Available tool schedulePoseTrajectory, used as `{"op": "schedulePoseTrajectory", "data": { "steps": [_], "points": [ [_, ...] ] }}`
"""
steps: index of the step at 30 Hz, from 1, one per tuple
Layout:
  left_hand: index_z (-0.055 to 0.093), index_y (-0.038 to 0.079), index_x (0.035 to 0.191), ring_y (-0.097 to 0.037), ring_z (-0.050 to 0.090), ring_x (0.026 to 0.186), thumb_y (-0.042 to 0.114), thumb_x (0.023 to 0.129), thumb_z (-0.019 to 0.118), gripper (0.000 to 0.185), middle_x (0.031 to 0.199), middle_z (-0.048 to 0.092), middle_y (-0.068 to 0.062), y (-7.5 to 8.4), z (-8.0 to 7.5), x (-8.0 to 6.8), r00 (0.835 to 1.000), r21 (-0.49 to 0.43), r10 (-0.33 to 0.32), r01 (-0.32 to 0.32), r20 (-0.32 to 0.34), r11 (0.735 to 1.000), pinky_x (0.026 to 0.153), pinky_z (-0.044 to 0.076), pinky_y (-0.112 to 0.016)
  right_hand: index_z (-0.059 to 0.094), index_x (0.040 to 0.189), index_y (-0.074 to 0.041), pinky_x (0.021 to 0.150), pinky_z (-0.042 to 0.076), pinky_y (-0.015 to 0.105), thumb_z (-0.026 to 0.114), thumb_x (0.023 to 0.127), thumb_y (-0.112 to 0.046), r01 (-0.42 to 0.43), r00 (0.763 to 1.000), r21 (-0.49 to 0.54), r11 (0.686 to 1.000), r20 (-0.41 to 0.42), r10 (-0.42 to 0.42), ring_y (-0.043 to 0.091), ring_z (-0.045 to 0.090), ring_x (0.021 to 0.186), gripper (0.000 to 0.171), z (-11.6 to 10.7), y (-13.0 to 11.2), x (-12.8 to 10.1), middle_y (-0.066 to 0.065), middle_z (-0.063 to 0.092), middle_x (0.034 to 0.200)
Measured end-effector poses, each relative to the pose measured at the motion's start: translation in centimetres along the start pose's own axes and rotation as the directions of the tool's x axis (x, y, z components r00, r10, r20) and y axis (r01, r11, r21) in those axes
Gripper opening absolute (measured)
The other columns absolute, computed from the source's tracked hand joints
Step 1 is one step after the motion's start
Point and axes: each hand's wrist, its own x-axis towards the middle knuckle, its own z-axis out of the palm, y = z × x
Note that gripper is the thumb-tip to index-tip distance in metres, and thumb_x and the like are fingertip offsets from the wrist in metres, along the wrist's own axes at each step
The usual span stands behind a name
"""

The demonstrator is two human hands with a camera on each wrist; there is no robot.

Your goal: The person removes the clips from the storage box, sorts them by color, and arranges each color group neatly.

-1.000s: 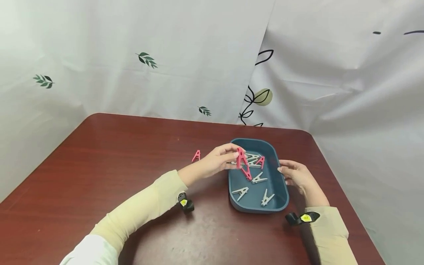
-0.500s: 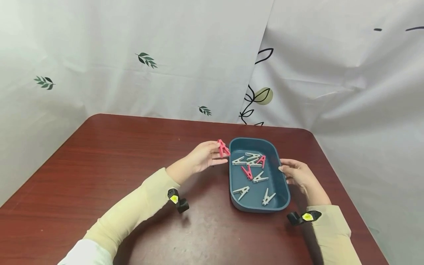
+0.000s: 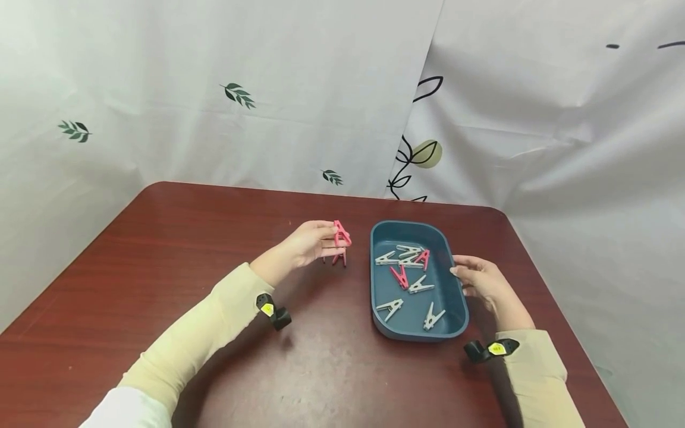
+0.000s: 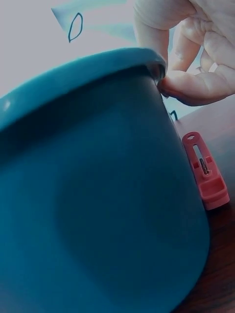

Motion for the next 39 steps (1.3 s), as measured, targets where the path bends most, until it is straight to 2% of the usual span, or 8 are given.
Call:
{"op": "schedulePoseTrajectory", "data": {
  "steps": [8, 13, 18, 21, 24, 30, 35, 39],
  "points": [
    [0.044, -0.006, 0.133, -0.033, 0.063, 0.109, 0.003, 0.099, 0.043, 0.035, 0.129, 0.055, -0.027, 0.7, -3.0, 0.4, 0.999, 0.106, 0.014, -0.01, -0.035, 0.994, 0.093, 0.048, -0.041, 0.062, 0.098, -0.03, 0.059, 0.054, 0.025, 0.061, 0.093, -0.014, -0.003, 1.0, 0.005, 1.0, -0.006, 0.003, 0.007, 0.063, 0.065, 0.016, 0.0, 0.2, 0.1, -0.011, 0.068, 0.075],
    [0.046, -0.005, 0.131, -0.023, 0.067, 0.094, 0.004, 0.098, 0.045, 0.034, 0.127, 0.056, -0.025, 1.1, -4.4, 0.5, 0.997, 0.145, 0.035, -0.025, -0.065, 0.989, 0.094, 0.048, -0.041, 0.062, 0.101, -0.027, 0.059, 0.054, 0.025, 0.061, 0.093, -0.014, -0.001, 1.0, 0.009, 1.0, -0.002, 0.001, 0.007, 0.063, 0.065, 0.015, 0.0, 0.0, 0.2, -0.011, 0.068, 0.075],
    [0.048, -0.005, 0.127, -0.013, 0.064, 0.08, 0.005, 0.098, 0.045, 0.031, 0.127, 0.055, -0.026, 1.1, -5.6, 0.9, 0.992, 0.203, 0.07, -0.047, -0.105, 0.978, 0.092, 0.05, -0.038, 0.061, 0.103, -0.025, 0.059, 0.054, 0.025, 0.06, 0.093, -0.014, 0.002, 1.0, 0.002, 1.0, 0.0, -0.002, 0.007, 0.062, 0.065, 0.015, 0.0, -0.1, 0.2, -0.011, 0.068, 0.075],
    [0.048, -0.007, 0.126, -0.017, 0.064, 0.085, 0.006, 0.098, 0.045, 0.031, 0.128, 0.055, -0.028, 1.2, -6.2, 1.1, 0.99, 0.261, 0.09, -0.059, -0.109, 0.963, 0.093, 0.05, -0.038, 0.061, 0.103, -0.026, 0.059, 0.054, 0.025, 0.059, 0.093, -0.013, 0.002, 1.0, -0.009, 1.0, -0.001, -0.002, 0.007, 0.063, 0.065, 0.016, 0.0, 0.0, 0.1, -0.011, 0.068, 0.075],
    [0.047, -0.009, 0.128, -0.026, 0.064, 0.096, 0.007, 0.098, 0.048, 0.034, 0.125, 0.056, -0.028, 1.1, -6.8, 1.3, 0.988, 0.301, 0.105, -0.066, -0.116, 0.951, 0.096, 0.048, -0.042, 0.061, 0.102, -0.027, 0.059, 0.054, 0.025, 0.059, 0.093, -0.013, 0.003, 1.0, -0.01, 1.0, 0.0, -0.003, 0.007, 0.063, 0.065, 0.017, 0.0, 0.1, 0.1, -0.011, 0.068, 0.076],
    [0.048, -0.007, 0.129, -0.037, 0.056, 0.116, 0.006, 0.096, 0.053, 0.035, 0.121, 0.058, -0.023, 0.8, -7.7, 1.7, 0.985, 0.309, 0.093, -0.044, -0.144, 0.95, 0.097, 0.046, -0.043, 0.062, 0.106, -0.023, 0.06, 0.055, 0.026, 0.059, 0.093, -0.013, 0.009, 1.0, -0.014, 1.0, 0.004, -0.009, 0.007, 0.064, 0.066, 0.017, 0.0, 0.2, 0.1, -0.012, 0.068, 0.077],
    [0.049, -0.007, 0.129, -0.038, 0.055, 0.118, 0.007, 0.096, 0.054, 0.037, 0.124, 0.057, -0.023, 0.7, -8.3, 1.8, 0.988, 0.384, 0.067, -0.007, -0.142, 0.923, 0.095, 0.048, -0.042, 0.059, 0.118, -0.011, 0.06, 0.055, 0.027, 0.059, 0.094, -0.015, 0.009, 1.0, -0.053, 0.999, -0.011, -0.009, 0.007, 0.064, 0.067, 0.025, 0.0, 0.2, 0.2, -0.013, 0.068, 0.077],
    [0.052, -0.006, 0.128, -0.035, 0.059, 0.111, 0.009, 0.095, 0.055, 0.036, 0.119, 0.06, -0.021, 0.7, -8.8, 1.9, 0.989, 0.448, 0.039, 0.03, -0.144, 0.894, 0.095, 0.048, -0.04, 0.058, 0.121, -0.009, 0.06, 0.055, 0.027, 0.059, 0.094, -0.015, 0.004, 1.0, -0.064, 0.998, -0.016, -0.005, 0.007, 0.064, 0.067, 0.028, 0.0, 0.1, 0.2, -0.013, 0.068, 0.077]
  ]
}}
